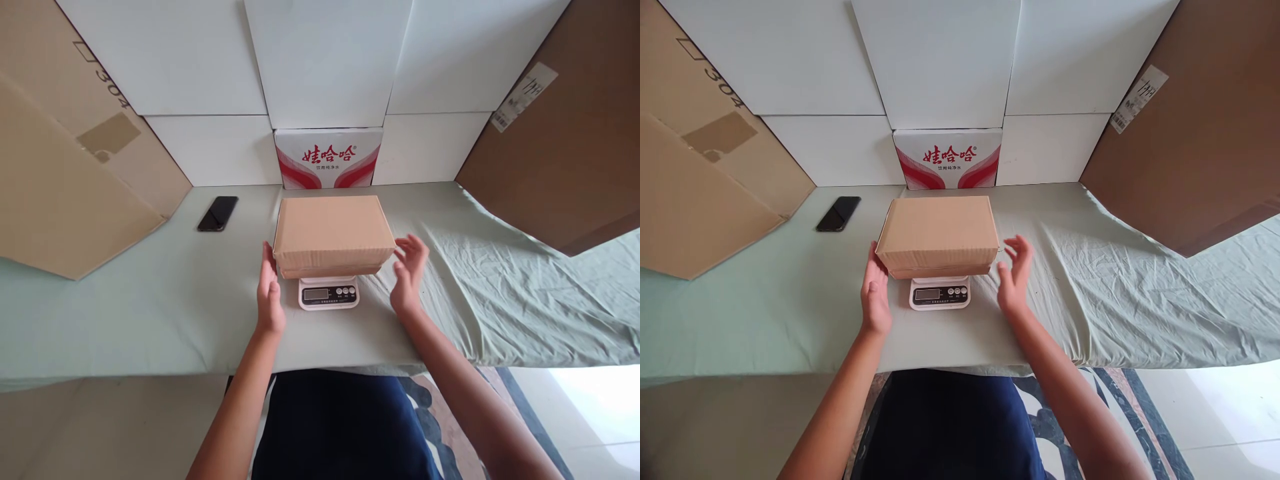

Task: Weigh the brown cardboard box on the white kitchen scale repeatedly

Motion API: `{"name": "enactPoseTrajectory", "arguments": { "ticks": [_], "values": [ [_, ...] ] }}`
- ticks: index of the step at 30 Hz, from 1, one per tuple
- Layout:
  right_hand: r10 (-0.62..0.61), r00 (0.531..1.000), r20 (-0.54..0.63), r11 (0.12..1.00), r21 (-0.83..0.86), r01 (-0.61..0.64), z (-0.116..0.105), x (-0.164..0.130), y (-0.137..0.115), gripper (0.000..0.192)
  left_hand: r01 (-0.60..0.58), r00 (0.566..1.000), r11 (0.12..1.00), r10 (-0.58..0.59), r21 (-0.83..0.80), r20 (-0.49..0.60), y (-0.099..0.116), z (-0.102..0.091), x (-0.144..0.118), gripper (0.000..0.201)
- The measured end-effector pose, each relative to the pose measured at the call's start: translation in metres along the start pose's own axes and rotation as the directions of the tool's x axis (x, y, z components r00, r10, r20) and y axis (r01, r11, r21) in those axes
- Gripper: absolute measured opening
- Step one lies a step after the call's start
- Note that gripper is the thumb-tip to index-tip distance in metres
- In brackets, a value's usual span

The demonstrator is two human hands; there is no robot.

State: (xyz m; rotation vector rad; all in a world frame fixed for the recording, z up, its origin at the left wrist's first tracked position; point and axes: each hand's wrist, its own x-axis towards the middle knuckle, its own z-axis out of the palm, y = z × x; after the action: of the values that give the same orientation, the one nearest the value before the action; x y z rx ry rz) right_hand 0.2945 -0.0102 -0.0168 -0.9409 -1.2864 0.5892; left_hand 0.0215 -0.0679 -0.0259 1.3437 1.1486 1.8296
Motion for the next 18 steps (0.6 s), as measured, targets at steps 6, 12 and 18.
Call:
{"name": "enactPoseTrajectory", "arguments": {
  "ticks": [6, 12, 18],
  "values": [
    [0.179, 0.945, -0.272, 0.982, 0.103, -0.157, -0.026, 0.032, 0.018, 0.038, 0.011, 0.999, 0.999, -0.012, -0.035, -0.048, -0.001, -0.003, 0.003, 0.077],
    [0.186, 0.967, 0.174, 0.957, 0.189, -0.218, 0.001, 0.009, 0.002, 0.059, 0.091, 0.994, 0.996, -0.089, -0.023, 0.070, -0.003, 0.001, -0.001, 0.080],
    [0.130, 0.939, 0.319, 0.981, 0.095, -0.168, 0.010, -0.003, 0.003, 0.062, 0.106, 0.992, 0.994, -0.103, -0.032, 0.078, -0.002, 0.002, -0.002, 0.079]
  ]
}}
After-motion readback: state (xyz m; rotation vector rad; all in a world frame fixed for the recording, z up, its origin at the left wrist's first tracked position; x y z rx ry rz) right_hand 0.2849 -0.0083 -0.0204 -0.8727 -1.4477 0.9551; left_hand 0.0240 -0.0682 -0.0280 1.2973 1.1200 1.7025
